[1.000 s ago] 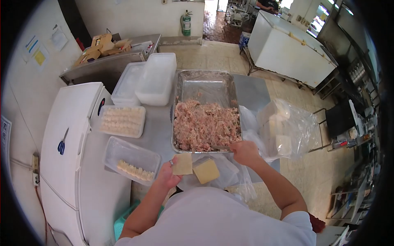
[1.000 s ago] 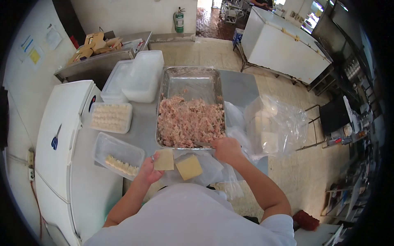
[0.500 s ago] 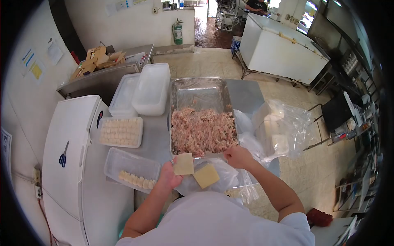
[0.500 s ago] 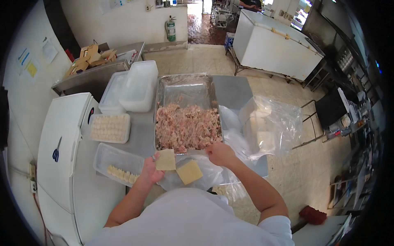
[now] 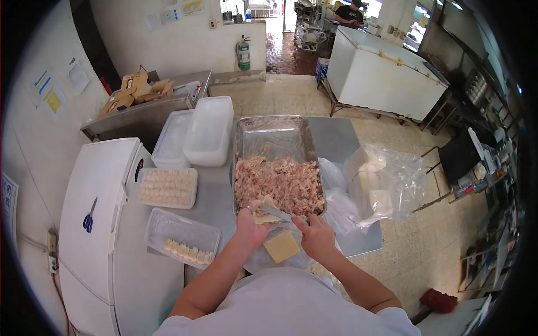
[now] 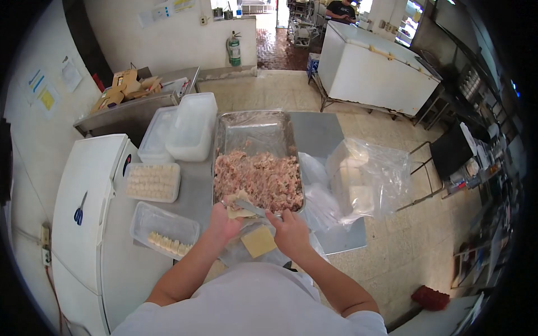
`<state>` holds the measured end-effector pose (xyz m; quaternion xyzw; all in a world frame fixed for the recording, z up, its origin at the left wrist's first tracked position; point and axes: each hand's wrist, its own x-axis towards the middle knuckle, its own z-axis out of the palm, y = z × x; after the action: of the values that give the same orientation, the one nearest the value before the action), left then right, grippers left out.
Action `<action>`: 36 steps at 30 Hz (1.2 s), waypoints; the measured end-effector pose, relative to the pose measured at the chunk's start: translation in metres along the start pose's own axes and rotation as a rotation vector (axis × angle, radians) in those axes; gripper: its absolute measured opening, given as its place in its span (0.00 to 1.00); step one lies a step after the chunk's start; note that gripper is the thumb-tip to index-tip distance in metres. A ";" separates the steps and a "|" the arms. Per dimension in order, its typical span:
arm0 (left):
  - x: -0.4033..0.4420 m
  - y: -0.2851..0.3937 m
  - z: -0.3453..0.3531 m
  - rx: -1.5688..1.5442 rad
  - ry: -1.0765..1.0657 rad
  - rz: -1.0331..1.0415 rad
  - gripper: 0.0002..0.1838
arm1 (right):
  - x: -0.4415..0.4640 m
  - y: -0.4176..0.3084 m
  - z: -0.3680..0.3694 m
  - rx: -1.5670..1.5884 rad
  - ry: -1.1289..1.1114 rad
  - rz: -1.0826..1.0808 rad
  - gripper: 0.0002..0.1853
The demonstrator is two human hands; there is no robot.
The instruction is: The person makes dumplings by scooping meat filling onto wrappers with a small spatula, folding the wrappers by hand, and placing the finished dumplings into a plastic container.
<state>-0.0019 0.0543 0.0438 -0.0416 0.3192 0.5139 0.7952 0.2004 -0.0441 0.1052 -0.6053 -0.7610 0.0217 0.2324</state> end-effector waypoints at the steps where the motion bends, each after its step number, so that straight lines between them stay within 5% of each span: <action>1: 0.002 0.002 0.000 0.010 0.015 0.020 0.19 | -0.003 0.000 -0.003 -0.002 -0.008 0.025 0.25; 15: -0.032 0.018 0.024 0.178 -0.055 0.073 0.26 | -0.010 -0.013 0.020 0.202 -0.094 0.029 0.21; 17: -0.045 0.027 0.032 0.210 -0.268 0.080 0.28 | -0.013 -0.009 0.034 0.782 -0.278 0.332 0.20; 20: -0.054 0.065 0.021 0.313 -0.250 -0.148 0.25 | -0.006 -0.014 0.018 1.349 -0.527 0.762 0.20; 21: -0.057 0.071 0.017 0.557 -0.211 -0.082 0.22 | -0.003 -0.018 0.012 1.486 -0.605 0.906 0.20; 24: -0.065 0.077 0.010 1.211 -0.118 0.048 0.15 | -0.003 -0.022 0.015 1.376 -0.588 0.832 0.20; 26: -0.073 0.075 0.016 1.545 -0.110 0.037 0.11 | -0.007 -0.025 0.018 1.069 -0.432 0.456 0.20; 30: -0.082 0.079 0.025 1.750 -0.190 0.340 0.17 | 0.001 -0.041 -0.005 0.343 -0.164 -0.003 0.16; 32: -0.079 0.080 0.020 1.765 -0.270 0.535 0.17 | 0.009 -0.044 -0.022 0.256 -0.217 -0.022 0.18; 36: -0.099 0.083 0.037 1.780 -0.341 0.482 0.17 | 0.022 -0.035 -0.062 0.124 -0.285 -0.099 0.18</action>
<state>-0.0814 0.0296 0.1492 0.7253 0.4740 0.2308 0.4427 0.1885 -0.0486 0.1782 -0.5422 -0.8125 0.1426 0.1597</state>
